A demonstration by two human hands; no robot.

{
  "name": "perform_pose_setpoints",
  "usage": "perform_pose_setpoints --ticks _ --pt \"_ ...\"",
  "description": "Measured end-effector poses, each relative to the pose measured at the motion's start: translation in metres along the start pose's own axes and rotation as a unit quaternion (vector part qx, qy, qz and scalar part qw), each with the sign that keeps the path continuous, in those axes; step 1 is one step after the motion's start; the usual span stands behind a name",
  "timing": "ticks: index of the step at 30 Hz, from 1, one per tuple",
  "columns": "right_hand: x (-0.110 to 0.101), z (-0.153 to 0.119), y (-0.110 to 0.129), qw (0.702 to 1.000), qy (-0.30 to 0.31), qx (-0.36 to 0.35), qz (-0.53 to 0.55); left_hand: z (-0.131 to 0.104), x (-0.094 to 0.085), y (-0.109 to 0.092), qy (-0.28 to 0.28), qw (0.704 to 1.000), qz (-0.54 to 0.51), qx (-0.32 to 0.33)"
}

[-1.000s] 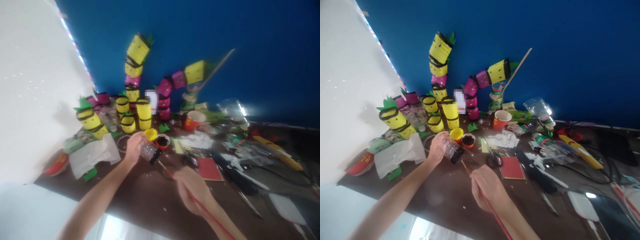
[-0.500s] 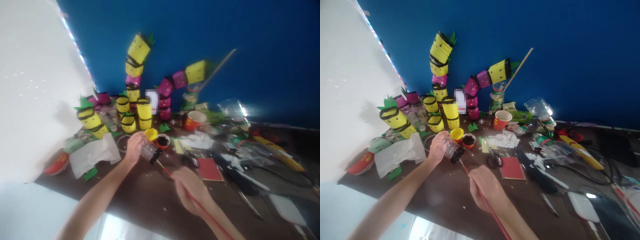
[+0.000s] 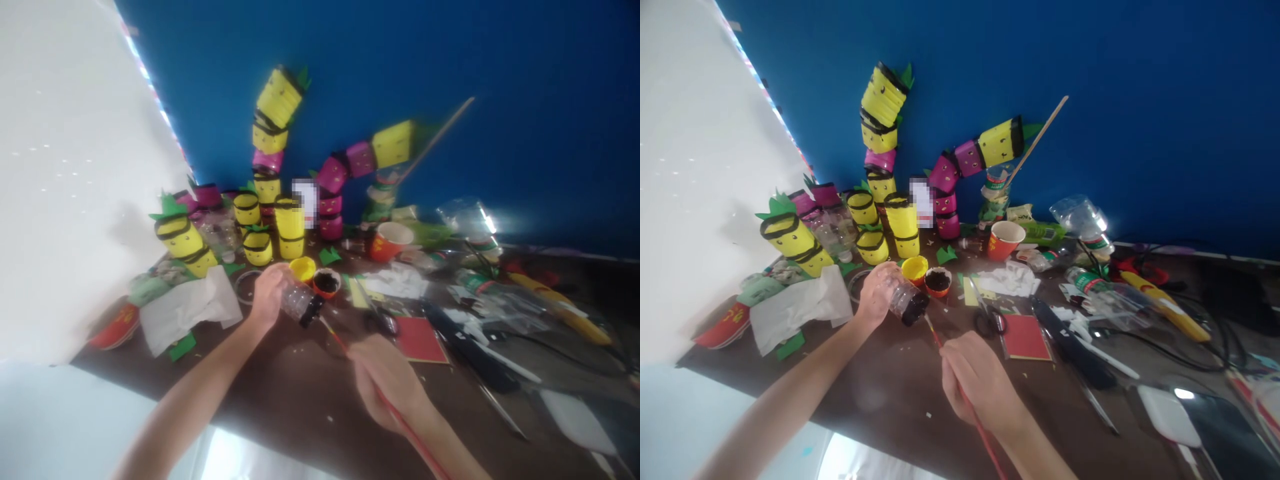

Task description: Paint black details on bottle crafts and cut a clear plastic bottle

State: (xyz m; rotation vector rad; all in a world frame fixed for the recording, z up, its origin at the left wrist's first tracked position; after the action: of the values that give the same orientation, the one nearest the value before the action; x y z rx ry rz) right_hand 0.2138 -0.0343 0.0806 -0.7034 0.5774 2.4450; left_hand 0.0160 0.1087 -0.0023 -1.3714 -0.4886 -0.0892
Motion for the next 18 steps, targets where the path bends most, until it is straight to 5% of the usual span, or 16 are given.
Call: perform_pose_setpoints --ticks 18 --pt "0.0062 0.0052 0.0052 0.999 0.020 -0.024 -0.008 -0.0005 0.0000 -0.0073 -0.008 1.000 0.024 0.016"
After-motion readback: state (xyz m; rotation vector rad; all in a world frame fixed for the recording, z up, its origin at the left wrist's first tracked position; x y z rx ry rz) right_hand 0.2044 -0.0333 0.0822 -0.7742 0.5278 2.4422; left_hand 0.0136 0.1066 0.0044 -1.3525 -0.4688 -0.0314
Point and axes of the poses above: each hand's wrist, its own z-axis towards the middle knuckle, its own x-axis out of the palm, y = z × x, the point moved 9 cm from there along z, towards the middle knuckle, and after that the axes turned 4 degrees about -y, right-handed, at the moved point
